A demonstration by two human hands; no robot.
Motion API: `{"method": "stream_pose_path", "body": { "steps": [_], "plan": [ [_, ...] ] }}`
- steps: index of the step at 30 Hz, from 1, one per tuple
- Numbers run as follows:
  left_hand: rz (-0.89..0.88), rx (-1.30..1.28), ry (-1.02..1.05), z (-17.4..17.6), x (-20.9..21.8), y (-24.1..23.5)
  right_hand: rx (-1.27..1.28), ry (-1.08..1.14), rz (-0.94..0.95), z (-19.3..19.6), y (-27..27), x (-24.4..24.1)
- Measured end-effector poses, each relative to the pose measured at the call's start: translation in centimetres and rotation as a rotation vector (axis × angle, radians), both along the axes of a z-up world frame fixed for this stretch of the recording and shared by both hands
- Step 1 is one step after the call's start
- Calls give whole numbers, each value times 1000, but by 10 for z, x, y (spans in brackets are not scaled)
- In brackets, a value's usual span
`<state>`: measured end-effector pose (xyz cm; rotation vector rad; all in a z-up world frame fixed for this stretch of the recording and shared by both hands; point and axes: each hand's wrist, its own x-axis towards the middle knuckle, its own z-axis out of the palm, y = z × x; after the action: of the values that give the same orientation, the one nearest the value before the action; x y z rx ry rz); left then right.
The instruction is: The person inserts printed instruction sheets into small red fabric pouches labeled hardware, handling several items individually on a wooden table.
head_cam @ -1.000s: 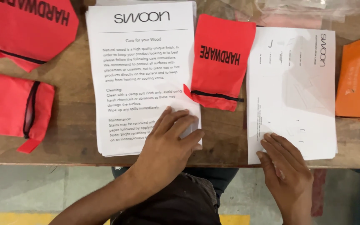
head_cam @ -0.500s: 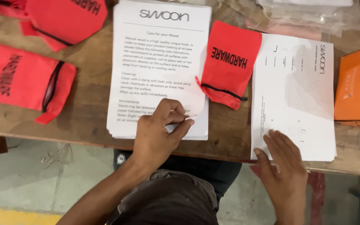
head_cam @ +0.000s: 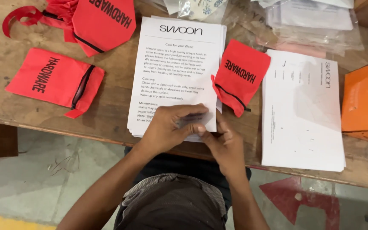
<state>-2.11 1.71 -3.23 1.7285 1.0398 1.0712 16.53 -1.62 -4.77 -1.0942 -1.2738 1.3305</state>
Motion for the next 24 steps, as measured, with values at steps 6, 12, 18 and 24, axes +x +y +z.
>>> {"method": "stream_pose_path", "body": {
  "steps": [6, 12, 18, 24],
  "plan": [
    [-77, -192, -99, -9, -8, 9, -107, 38, 27, -2, 2, 9],
    [-107, -255, -134, -9, -8, 8, -102, 79, 41, -4, 3, 10],
    [-95, -222, -150, -6, -7, 8, -106, 109, 44, -2, 3, 11],
    [-85, -231, -149, -7, -7, 8, -109, 97, 28, -5, 2, 13]
  ]
}}
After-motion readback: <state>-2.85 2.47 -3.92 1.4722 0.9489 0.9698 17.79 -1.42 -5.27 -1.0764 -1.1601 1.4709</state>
